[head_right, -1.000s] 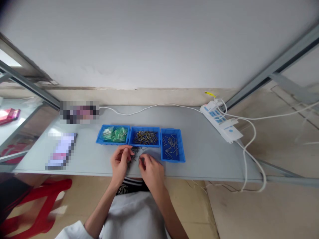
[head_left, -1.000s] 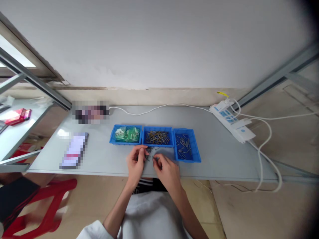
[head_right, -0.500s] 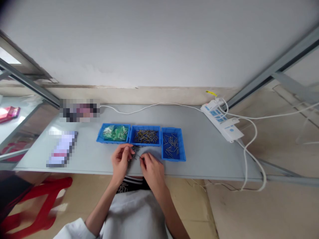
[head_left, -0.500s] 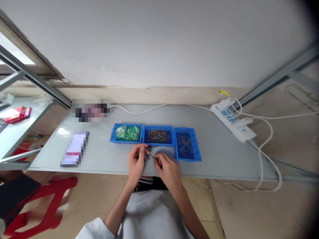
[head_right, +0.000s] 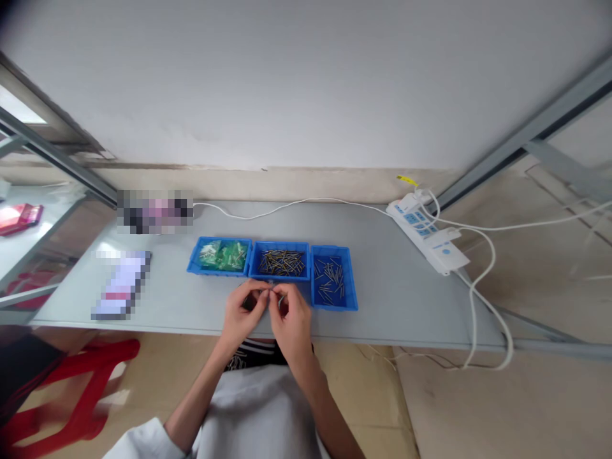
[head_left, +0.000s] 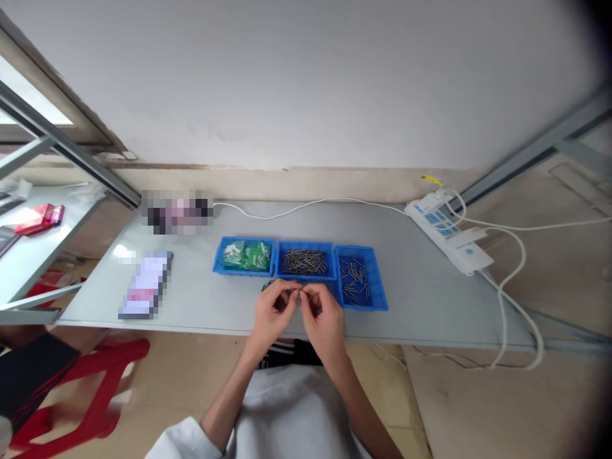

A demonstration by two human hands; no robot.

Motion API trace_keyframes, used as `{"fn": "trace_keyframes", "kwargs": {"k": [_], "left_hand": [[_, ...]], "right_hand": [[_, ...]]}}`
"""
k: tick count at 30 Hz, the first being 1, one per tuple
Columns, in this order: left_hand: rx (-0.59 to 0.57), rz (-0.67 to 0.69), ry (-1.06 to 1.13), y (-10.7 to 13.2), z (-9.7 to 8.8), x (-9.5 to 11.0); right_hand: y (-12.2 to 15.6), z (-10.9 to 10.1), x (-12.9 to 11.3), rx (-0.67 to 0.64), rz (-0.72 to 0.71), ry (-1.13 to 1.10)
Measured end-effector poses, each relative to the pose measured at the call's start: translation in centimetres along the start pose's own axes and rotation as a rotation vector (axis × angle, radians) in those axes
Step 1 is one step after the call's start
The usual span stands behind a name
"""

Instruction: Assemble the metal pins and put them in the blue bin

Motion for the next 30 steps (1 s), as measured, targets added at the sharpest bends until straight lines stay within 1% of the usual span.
{"fn": "trace_keyframes", "kwargs": {"k": [2, 5, 8, 11, 14, 17, 22, 25, 30], "left_hand": [[-0.004, 0.003, -0.009, -0.1, 0.0, 0.2], [-0.054, 0.047, -0.008, -0.1, -0.1, 0.6], [-0.093, 0.087, -0.003, -0.2, -0.1, 0.9], [-0.091, 0.089, 0.011, -0.3, -0.2, 0.8], [-0.077, 0.09, 0.033, -0.3, -0.1, 0.3], [-0.049, 0.097, 0.037, -0.4, 0.0, -0.1], [-0.008, 0.054, 0.016, -0.4, 0.1, -0.4], [-0.006, 0.05, 0.026, -0.5, 0.1, -0.4], [-0.013, 0.021, 0.015, -0.6, 0.0, -0.2]], "right_hand": [[-0.1, 0.0, -0.2, 0.053, 0.002, -0.007], [-0.5, -0.2, -0.6, 0.101, -0.033, -0.021], [-1.1, -0.2, -0.9, 0.104, -0.073, -0.044], [-1.4, -0.2, -1.0, 0.097, -0.076, -0.07], [-1.1, -0.1, -0.9, 0.088, -0.08, -0.095], [0.0, 0.1, -0.3, 0.091, -0.044, -0.11], [1.6, 0.5, 1.2, 0.082, 0.045, -0.128], [1.6, 0.7, 1.7, 0.066, 0.076, -0.148], [1.3, 0.7, 1.4, 0.054, 0.081, -0.144]]}}
Point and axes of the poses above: each hand's wrist, its own y-axis away from the middle knuckle, its own z-axis out of the palm, x = y × z, the point moved 1 cm from there along -y, towards the middle knuckle, and after that the axes turned 14 degrees about -z, right-handed, at the moved point
